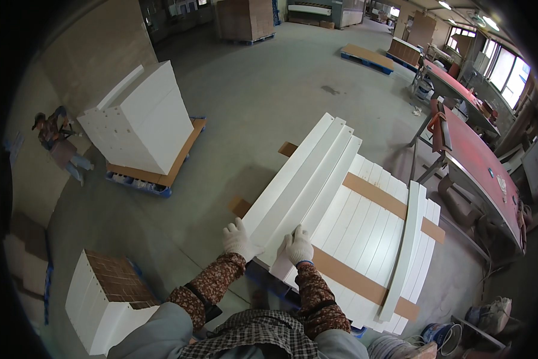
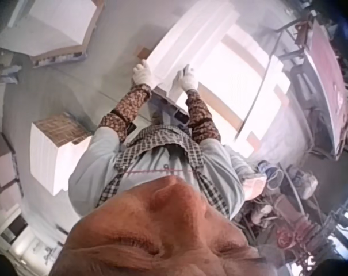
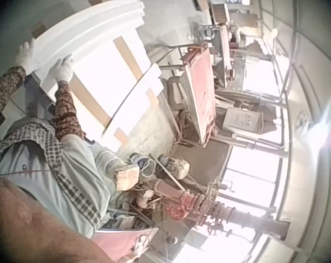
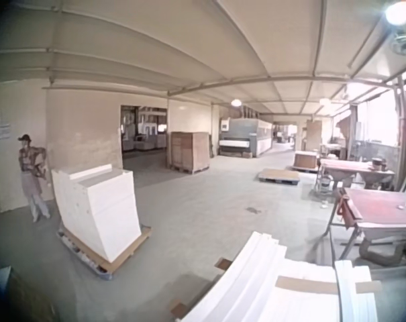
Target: Moving and stacking white furniture panels from one pallet to another in a workshop.
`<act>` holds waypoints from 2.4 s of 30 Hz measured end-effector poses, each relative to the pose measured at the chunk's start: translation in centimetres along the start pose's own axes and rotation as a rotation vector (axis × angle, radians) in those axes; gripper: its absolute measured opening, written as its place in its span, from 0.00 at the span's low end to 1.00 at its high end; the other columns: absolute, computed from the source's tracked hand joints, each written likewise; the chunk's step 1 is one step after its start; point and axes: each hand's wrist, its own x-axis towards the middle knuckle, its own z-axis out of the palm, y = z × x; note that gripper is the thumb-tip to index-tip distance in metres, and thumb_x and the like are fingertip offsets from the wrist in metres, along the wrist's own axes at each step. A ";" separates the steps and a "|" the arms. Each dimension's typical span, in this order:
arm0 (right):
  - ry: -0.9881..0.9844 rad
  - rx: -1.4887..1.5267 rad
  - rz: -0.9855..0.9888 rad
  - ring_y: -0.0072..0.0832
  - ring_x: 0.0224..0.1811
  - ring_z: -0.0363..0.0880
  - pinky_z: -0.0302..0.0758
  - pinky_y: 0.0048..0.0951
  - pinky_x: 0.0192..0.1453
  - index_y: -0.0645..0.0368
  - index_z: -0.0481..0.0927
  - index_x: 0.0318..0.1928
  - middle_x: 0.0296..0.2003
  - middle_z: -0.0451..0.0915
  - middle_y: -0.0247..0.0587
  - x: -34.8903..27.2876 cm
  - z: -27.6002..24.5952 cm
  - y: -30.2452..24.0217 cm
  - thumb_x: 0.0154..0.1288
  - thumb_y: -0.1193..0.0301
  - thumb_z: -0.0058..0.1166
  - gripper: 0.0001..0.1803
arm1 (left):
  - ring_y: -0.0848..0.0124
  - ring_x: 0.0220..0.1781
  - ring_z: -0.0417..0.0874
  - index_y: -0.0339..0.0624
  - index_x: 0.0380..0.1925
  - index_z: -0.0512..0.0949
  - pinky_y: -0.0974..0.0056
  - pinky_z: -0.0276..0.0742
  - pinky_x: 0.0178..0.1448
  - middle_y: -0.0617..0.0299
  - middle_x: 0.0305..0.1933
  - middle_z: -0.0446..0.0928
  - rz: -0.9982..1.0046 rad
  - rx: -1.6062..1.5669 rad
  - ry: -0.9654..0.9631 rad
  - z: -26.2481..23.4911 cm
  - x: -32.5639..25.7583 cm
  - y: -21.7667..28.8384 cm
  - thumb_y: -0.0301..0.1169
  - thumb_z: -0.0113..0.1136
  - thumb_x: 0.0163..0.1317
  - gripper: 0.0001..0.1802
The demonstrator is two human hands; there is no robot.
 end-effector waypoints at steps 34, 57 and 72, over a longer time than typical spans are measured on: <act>-0.085 0.066 0.039 0.59 0.59 0.74 0.73 0.51 0.60 0.62 0.64 0.69 0.54 0.74 0.65 0.7 0.1 1.1 0.71 0.56 0.48 0.32 | 0.66 0.24 0.74 0.36 0.22 0.73 0.58 0.72 0.34 0.54 0.20 0.73 0.266 -0.856 0.125 1.4 1.9 -4.3 0.41 0.68 0.58 0.20; 0.125 0.847 0.216 0.21 0.28 0.73 0.71 0.27 0.30 0.58 0.69 0.68 0.29 0.78 0.36 -0.4 0.4 5.6 0.69 0.75 0.48 0.26 | 0.44 0.52 0.83 0.30 0.44 0.81 0.49 0.77 0.58 0.35 0.46 0.82 0.217 -0.527 -0.350 8.1 -7.5 0.3 0.58 0.58 0.64 0.35; 0.119 0.374 0.175 0.41 0.36 0.84 0.79 0.40 0.44 0.62 0.70 0.68 0.32 0.83 0.54 2.4 -0.9 6.3 0.64 0.66 0.56 0.32 | 0.63 0.39 0.87 0.29 0.52 0.74 0.59 0.88 0.42 0.51 0.43 0.81 -0.313 -1.514 -0.719 13.9 -6.6 -0.4 0.23 0.54 0.70 0.13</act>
